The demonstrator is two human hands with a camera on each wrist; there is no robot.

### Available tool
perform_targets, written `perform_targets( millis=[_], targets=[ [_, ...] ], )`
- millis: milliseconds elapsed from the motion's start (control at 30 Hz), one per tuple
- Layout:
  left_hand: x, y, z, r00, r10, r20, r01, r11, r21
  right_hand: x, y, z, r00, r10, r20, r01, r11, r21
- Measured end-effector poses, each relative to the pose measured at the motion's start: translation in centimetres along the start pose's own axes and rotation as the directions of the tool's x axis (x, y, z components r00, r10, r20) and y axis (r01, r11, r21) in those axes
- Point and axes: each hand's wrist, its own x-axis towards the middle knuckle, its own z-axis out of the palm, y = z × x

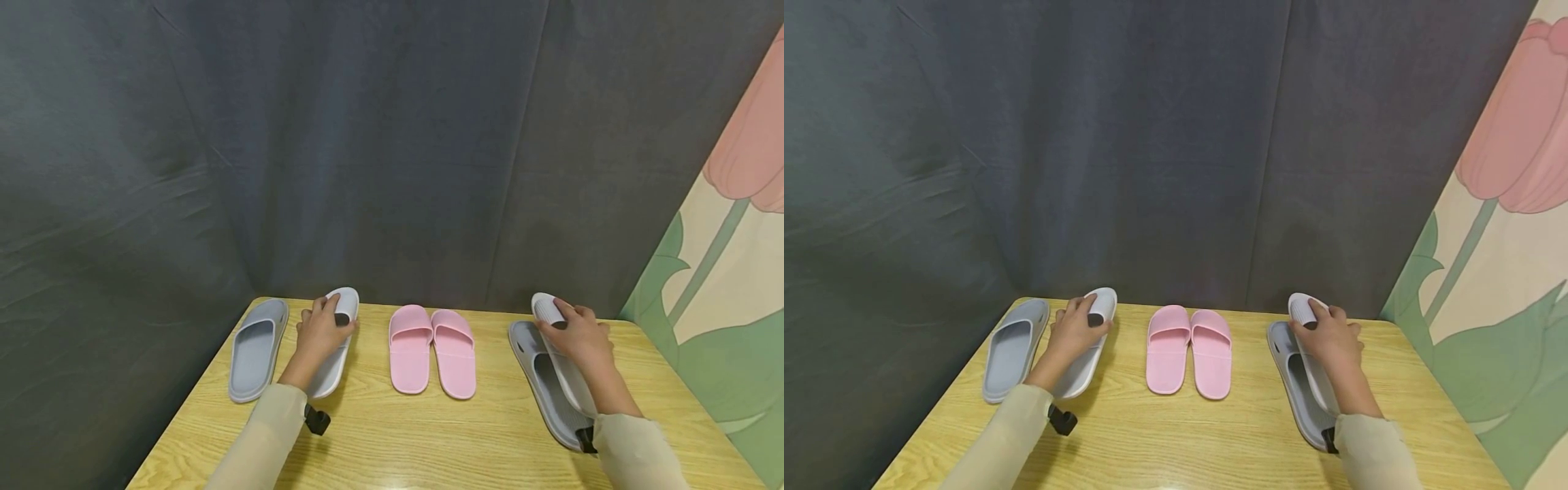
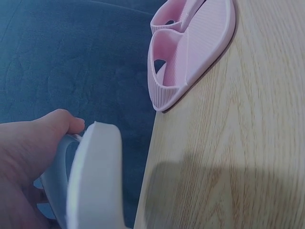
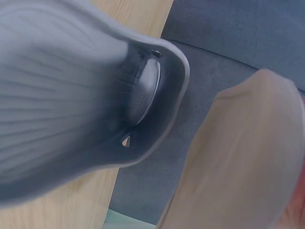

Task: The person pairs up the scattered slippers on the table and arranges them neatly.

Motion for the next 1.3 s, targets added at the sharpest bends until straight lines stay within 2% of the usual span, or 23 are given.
perform_targets(
  millis=[867, 1300],
  targets=[
    [-0.1, 1.1, 0.0, 1.000, 0.011, 0.005, -0.011, 1.000, -0.004, -0.1, -1.7, 0.9, 1.000, -0.007, 0.029, 0.007, 1.000, 0.019],
    [-0.1, 1.6, 0.5, 1.000, 0.017, 0.004, -0.017, 1.000, 0.006, -0.2, -3.2, 1.7, 0.999, -0.006, 0.050, 0.003, 0.998, 0.063]
  ],
)
